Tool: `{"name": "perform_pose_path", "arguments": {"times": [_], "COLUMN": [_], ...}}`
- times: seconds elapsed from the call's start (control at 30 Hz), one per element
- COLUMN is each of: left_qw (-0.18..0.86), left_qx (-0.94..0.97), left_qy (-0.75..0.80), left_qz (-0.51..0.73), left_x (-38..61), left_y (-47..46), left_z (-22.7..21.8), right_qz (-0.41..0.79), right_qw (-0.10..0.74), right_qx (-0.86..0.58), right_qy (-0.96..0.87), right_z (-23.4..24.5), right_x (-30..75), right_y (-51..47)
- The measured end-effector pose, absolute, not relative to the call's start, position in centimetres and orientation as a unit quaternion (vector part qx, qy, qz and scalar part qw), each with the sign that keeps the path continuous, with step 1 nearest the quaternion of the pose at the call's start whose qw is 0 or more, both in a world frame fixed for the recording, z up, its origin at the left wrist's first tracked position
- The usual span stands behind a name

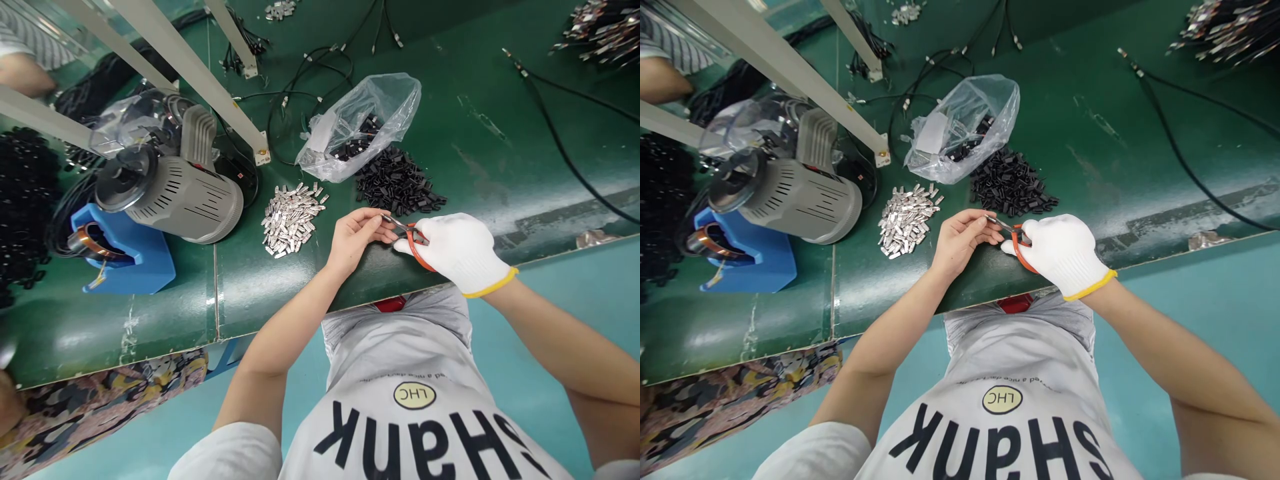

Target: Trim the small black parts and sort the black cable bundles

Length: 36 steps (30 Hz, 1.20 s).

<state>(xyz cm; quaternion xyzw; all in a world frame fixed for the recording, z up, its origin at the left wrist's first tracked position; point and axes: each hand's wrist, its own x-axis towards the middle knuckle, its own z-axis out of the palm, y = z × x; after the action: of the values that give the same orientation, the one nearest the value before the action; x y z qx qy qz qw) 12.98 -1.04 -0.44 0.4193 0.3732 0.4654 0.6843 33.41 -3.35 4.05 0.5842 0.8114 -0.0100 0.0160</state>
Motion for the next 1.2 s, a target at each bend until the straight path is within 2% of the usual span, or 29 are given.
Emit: {"name": "perform_pose_path", "arguments": {"times": [0.43,0.67,1.2], "left_qw": [0.677,0.650,0.555], "left_qx": [0.424,0.441,0.492], "left_qy": [0.367,0.356,0.417], "left_qz": [0.478,0.506,0.526], "left_x": [12.9,13.3,13.7], "left_y": [-1.0,-1.2,-2.1], "left_z": [-0.4,-0.5,-0.8], "right_qz": [-0.001,0.001,0.010], "right_qw": [0.020,-0.004,0.005], "right_qx": [0.589,0.595,0.611], "right_qy": [0.808,0.804,0.792], "right_z": [3.9,3.8,3.8], "right_x": [33.3,33.4,33.0], "right_y": [-3.4,-3.5,-3.3]}}
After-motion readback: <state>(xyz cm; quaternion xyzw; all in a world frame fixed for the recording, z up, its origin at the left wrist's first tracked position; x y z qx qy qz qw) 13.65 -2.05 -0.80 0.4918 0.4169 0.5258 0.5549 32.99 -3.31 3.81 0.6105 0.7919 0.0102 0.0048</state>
